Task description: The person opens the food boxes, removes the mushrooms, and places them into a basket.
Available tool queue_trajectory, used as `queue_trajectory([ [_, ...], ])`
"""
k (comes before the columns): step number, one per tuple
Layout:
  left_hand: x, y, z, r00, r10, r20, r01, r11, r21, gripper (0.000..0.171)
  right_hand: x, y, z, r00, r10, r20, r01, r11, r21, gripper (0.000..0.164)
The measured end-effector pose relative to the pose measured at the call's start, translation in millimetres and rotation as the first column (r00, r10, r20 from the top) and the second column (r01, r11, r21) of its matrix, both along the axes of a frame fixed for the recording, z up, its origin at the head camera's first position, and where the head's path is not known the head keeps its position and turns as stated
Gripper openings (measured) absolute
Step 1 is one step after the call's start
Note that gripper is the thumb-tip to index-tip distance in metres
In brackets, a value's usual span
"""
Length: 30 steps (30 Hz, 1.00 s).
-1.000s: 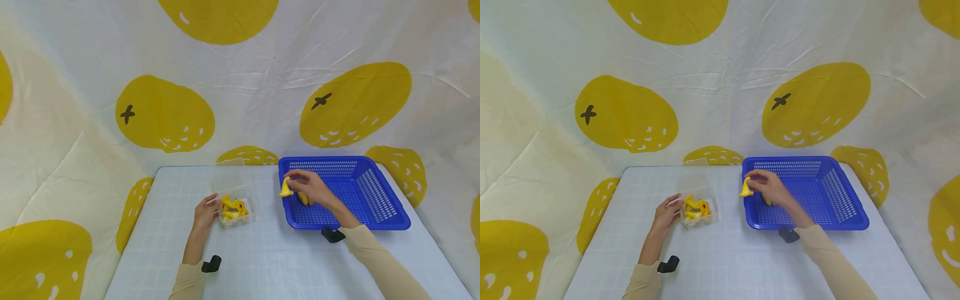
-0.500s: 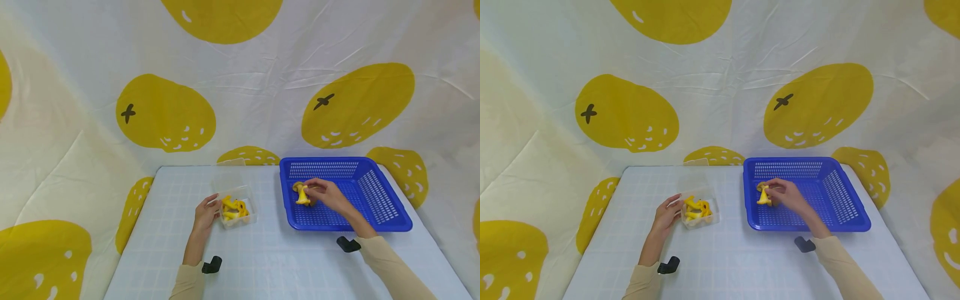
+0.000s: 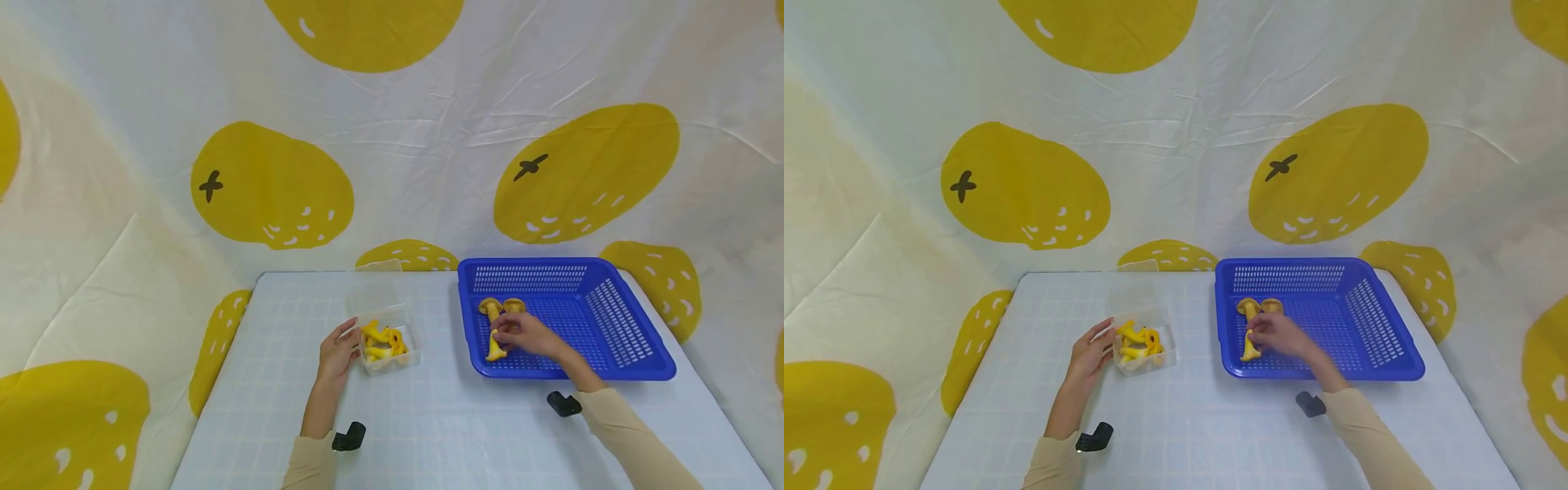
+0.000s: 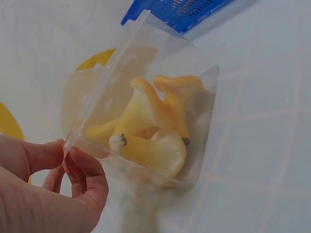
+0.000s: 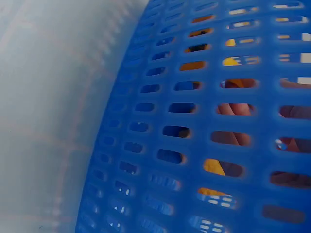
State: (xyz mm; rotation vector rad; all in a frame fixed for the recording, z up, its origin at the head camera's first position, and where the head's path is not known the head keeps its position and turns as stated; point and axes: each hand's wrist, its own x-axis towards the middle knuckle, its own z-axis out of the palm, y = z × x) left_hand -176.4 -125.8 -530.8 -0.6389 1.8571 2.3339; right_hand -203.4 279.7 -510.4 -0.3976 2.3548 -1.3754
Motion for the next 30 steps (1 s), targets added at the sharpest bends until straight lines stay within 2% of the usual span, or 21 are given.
queue_trajectory([
  [6, 0.1, 1.6, 0.6, 1.000, 0.005, 0.005, -0.005, 1.000, 0.011, 0.040, 0.3, -2.7, -6.6, 0.996, 0.066, -0.053, -0.060, 0.993, 0.101, 0.021],
  [13, -0.5, 2.0, -0.7, 1.000, -0.001, 0.016, 0.001, 1.000, 0.019, 0.040, 2.1, -5.2, -4.1, 0.989, 0.037, -0.144, -0.012, 0.984, 0.175, 0.019],
  [19, -1.4, 1.6, -1.9, 1.000, -0.007, 0.021, 0.006, 1.000, 0.014, 0.040, 2.2, -9.8, 5.5, 0.976, 0.038, -0.213, -0.001, 0.985, 0.173, 0.020],
  [25, -1.5, 1.4, -0.2, 1.000, 0.005, 0.023, -0.005, 1.000, 0.016, 0.041, -2.7, -22.4, 17.0, 0.934, 0.050, -0.354, -0.006, 0.992, 0.124, 0.015],
  [28, -0.8, 1.0, 0.4, 1.000, 0.006, 0.017, -0.006, 1.000, 0.019, 0.041, -4.8, -30.5, 23.7, 0.933, 0.028, -0.358, 0.012, 0.994, 0.109, 0.015],
  [30, -0.3, 0.4, 0.6, 1.000, 0.004, 0.009, -0.004, 1.000, 0.021, 0.042, -5.8, -36.5, 28.7, 0.945, -0.001, -0.327, 0.035, 0.994, 0.100, 0.017],
])
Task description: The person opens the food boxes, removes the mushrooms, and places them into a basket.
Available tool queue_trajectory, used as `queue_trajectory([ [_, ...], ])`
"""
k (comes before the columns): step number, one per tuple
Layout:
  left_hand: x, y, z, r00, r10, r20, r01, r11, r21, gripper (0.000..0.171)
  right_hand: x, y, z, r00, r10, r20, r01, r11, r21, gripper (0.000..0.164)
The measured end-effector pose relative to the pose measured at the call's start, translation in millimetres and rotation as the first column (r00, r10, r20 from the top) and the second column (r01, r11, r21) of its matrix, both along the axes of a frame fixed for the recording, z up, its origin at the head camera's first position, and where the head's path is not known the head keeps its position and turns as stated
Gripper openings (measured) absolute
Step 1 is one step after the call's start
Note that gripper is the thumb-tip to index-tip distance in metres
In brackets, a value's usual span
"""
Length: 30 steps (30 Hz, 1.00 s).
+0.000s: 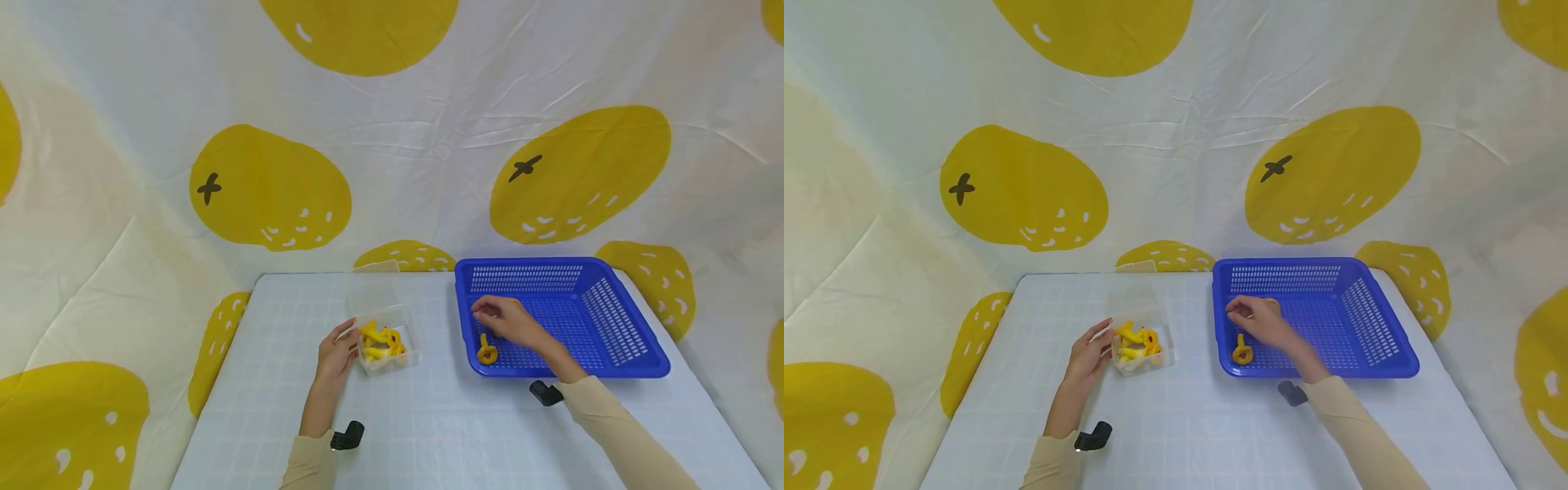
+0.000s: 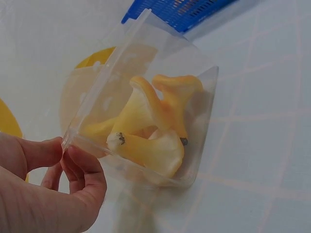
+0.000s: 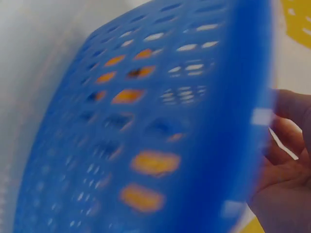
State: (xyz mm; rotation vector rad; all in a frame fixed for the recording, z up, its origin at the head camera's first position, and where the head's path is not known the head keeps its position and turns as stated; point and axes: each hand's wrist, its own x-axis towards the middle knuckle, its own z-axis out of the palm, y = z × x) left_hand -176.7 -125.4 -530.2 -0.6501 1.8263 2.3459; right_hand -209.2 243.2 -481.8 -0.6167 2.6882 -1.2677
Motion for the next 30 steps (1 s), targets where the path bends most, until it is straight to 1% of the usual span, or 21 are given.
queue_trajectory([
  [2, 0.1, -0.8, 0.4, 1.000, 0.003, 0.001, -0.003, 1.000, -0.004, 0.041, -1.1, -7.2, 5.3, 0.999, -0.031, 0.026, 0.031, 0.999, -0.013, 0.018],
  [5, 0.4, -1.3, 1.1, 1.000, 0.006, 0.003, -0.006, 1.000, -0.012, 0.041, -3.3, -18.0, 12.2, 0.998, -0.059, 0.025, 0.059, 0.998, -0.023, 0.019],
  [7, 0.6, -1.1, 1.4, 1.000, 0.006, 0.006, -0.005, 1.000, -0.018, 0.041, -5.0, -25.4, 15.6, 0.998, -0.061, 0.006, 0.061, 0.997, -0.042, 0.018],
  [9, 0.7, -0.8, 1.5, 1.000, 0.004, 0.002, -0.004, 1.000, -0.015, 0.041, -7.1, -31.7, 17.2, 0.999, -0.049, -0.022, 0.048, 0.997, -0.064, 0.017],
  [13, 1.4, -0.3, 2.4, 1.000, 0.002, -0.006, -0.002, 1.000, -0.008, 0.041, -10.8, -45.6, 17.6, 0.999, -0.023, -0.048, 0.018, 0.995, -0.099, 0.016],
  [19, 3.7, 1.2, 2.8, 1.000, -0.008, -0.021, 0.007, 1.000, -0.017, 0.043, -12.2, -66.6, 17.7, 1.000, -0.003, -0.010, 0.002, 0.994, -0.107, 0.018],
  [27, 3.8, 3.0, 2.4, 1.000, -0.003, -0.017, 0.003, 0.999, -0.039, 0.042, -13.9, -93.7, 14.6, 0.998, 0.058, -0.018, -0.060, 0.990, -0.124, 0.017],
  [30, 2.7, 3.2, 1.7, 1.000, 0.001, -0.017, -0.002, 0.999, -0.043, 0.042, -14.7, -103.6, 10.7, 0.995, 0.096, -0.020, -0.098, 0.987, -0.126, 0.016],
])
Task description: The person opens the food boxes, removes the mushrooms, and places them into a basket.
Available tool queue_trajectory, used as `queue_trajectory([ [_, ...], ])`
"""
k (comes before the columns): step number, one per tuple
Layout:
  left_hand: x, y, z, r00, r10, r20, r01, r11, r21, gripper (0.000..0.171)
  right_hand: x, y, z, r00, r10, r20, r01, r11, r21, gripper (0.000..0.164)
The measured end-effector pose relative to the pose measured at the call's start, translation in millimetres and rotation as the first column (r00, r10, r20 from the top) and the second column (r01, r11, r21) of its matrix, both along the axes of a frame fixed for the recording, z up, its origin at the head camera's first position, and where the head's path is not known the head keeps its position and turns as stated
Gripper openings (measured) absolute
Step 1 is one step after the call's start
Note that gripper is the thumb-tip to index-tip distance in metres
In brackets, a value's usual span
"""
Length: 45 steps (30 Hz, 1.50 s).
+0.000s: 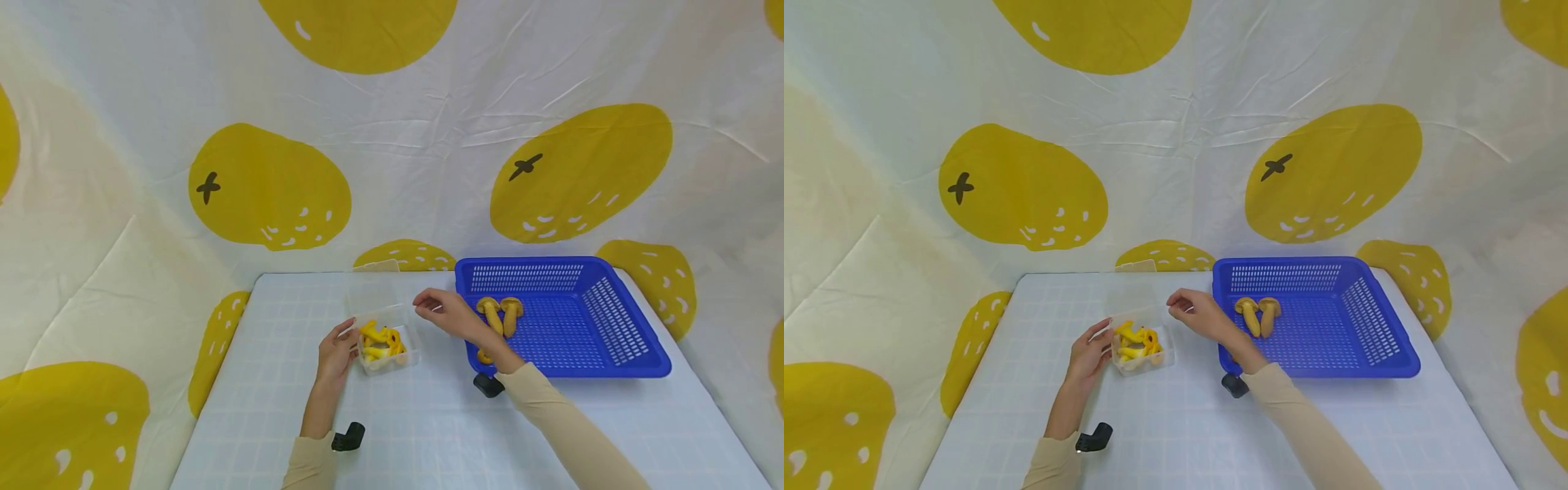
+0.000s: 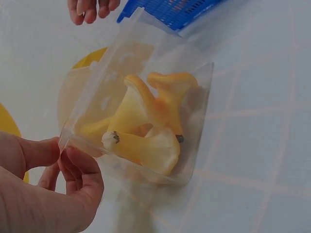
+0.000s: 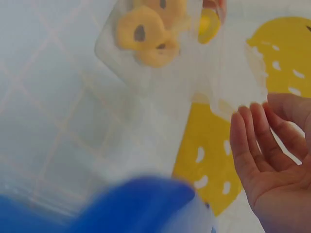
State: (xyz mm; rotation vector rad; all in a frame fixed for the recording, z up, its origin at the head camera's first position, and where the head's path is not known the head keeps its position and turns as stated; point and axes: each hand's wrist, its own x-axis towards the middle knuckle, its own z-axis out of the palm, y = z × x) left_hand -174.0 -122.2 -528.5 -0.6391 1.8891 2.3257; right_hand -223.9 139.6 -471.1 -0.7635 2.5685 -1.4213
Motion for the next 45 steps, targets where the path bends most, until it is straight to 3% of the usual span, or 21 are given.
queue_trajectory([
  [10, -0.7, -0.4, -1.2, 1.000, 0.013, 0.017, -0.013, 1.000, 0.003, 0.040, 4.1, -35.0, -9.6, 0.992, 0.123, 0.020, -0.123, 0.992, -0.023, 0.015],
  [21, 1.8, -1.0, -0.8, 0.999, 0.013, -0.050, -0.011, 0.999, 0.030, 0.043, 8.1, -63.1, -27.0, 0.974, 0.223, 0.022, -0.223, 0.975, -0.012, 0.016],
  [31, -0.3, -0.3, -3.5, 0.998, 0.011, -0.055, -0.010, 1.000, 0.018, 0.039, 8.4, -81.3, -43.0, 0.951, 0.310, 0.014, -0.310, 0.950, 0.040, 0.016],
  [45, 0.4, -0.4, -3.3, 0.998, 0.016, -0.062, -0.015, 1.000, 0.017, 0.040, 7.9, -82.7, -34.8, 0.957, 0.289, 0.018, -0.288, 0.943, 0.167, 0.026],
])
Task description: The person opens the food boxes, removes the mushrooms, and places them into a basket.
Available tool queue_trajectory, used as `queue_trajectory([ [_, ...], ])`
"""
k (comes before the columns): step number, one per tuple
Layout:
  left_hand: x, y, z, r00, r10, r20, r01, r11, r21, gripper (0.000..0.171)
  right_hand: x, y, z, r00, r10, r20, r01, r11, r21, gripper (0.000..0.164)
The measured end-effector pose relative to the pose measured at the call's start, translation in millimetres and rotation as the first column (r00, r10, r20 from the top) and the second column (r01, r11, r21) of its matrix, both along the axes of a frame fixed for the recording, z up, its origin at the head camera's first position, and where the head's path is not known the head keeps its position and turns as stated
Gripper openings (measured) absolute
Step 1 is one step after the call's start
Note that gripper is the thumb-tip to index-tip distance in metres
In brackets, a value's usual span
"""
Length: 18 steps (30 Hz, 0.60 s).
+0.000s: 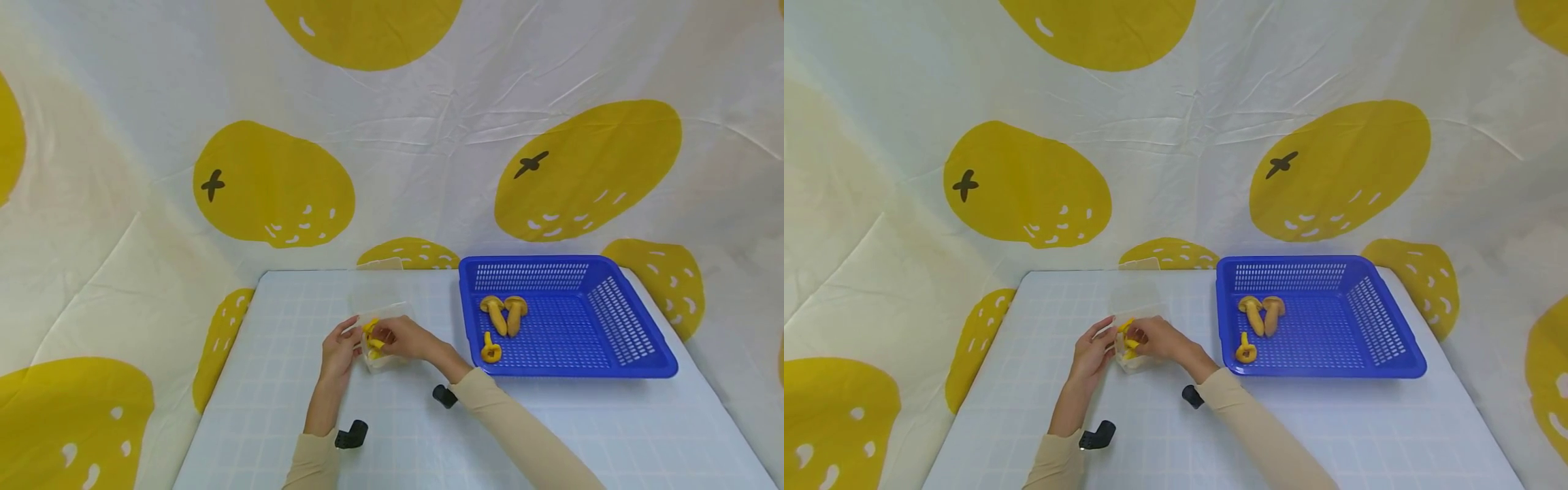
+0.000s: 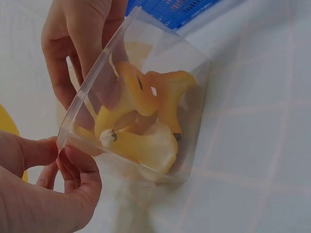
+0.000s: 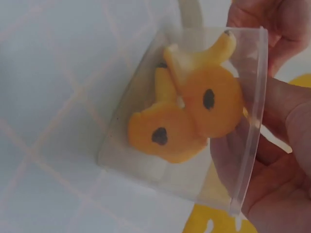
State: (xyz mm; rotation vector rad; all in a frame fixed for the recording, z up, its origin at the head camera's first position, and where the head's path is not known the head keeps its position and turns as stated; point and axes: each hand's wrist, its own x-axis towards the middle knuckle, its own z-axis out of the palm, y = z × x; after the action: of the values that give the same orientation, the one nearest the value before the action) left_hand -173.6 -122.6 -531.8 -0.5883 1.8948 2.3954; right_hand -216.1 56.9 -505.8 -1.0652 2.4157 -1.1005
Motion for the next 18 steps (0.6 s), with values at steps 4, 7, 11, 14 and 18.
queue_trajectory([
  [4, -0.7, 0.6, -0.3, 1.000, 0.006, 0.013, -0.006, 1.000, -0.004, 0.040, 0.4, 6.6, 4.6, 1.000, -0.018, 0.022, 0.018, 1.000, 0.008, 0.027],
  [7, -0.3, 1.3, 1.0, 1.000, 0.003, 0.017, -0.003, 1.000, -0.005, 0.041, 0.9, 12.8, 8.2, 0.999, -0.037, 0.034, 0.037, 0.999, -0.011, 0.029],
  [11, 0.5, 1.9, 2.1, 1.000, -0.002, 0.018, 0.002, 1.000, -0.009, 0.042, 1.9, 21.5, 12.8, 0.998, -0.054, 0.034, 0.057, 0.996, -0.076, 0.033],
  [14, 0.3, 1.7, 1.9, 1.000, 0.000, 0.024, 0.000, 1.000, -0.017, 0.042, 2.4, 28.1, 15.6, 0.997, -0.072, 0.039, 0.076, 0.990, -0.117, 0.034],
  [18, -0.6, 1.2, 1.4, 0.999, 0.002, 0.033, -0.002, 1.000, -0.026, 0.041, 2.4, 37.7, 19.0, 0.992, -0.107, 0.061, 0.115, 0.981, -0.159, 0.033],
])
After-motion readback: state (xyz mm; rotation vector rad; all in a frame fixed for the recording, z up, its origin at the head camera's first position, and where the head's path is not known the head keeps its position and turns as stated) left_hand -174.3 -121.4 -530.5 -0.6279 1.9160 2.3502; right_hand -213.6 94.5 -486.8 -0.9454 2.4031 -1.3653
